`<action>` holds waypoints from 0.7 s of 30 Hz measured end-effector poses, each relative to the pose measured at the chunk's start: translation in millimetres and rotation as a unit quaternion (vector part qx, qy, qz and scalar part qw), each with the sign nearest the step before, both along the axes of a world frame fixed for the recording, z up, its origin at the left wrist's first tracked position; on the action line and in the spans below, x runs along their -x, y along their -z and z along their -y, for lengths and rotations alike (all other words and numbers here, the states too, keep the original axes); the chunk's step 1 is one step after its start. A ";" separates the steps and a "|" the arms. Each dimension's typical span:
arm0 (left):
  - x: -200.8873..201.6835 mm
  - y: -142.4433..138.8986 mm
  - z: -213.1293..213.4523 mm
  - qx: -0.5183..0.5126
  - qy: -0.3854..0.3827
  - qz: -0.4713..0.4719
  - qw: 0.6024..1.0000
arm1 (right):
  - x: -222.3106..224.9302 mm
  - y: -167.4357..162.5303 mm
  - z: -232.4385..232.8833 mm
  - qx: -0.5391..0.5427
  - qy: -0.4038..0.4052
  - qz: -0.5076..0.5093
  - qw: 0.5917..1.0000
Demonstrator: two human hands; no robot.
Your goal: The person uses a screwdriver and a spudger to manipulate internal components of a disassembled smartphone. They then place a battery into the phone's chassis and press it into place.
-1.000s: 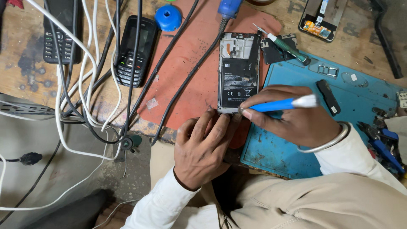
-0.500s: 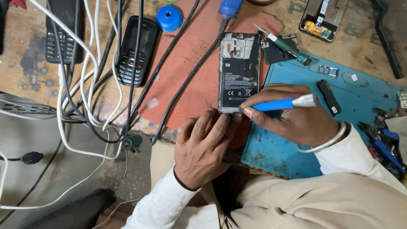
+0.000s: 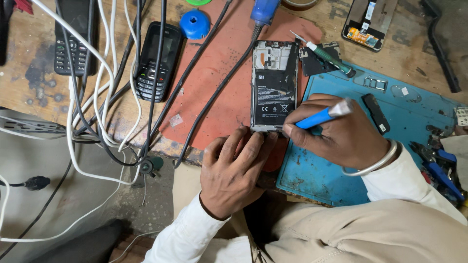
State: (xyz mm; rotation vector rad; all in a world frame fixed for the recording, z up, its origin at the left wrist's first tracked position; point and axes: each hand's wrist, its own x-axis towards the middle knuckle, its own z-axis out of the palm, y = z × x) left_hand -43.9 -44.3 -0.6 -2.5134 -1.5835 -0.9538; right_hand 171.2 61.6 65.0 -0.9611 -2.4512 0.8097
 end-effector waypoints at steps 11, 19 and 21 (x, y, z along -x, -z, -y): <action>0.6 -0.2 -0.3 -0.005 -0.004 -0.022 1.000 | -7.1 9.4 1.1 0.070 0.082 -0.019 0.994; 1.4 1.2 2.4 -0.012 -0.018 -0.044 0.999 | -2.3 9.2 0.7 0.041 0.068 -0.043 0.996; 2.0 2.8 5.7 0.004 -0.010 -0.025 1.000 | -1.5 8.0 1.1 0.057 0.075 -0.056 0.994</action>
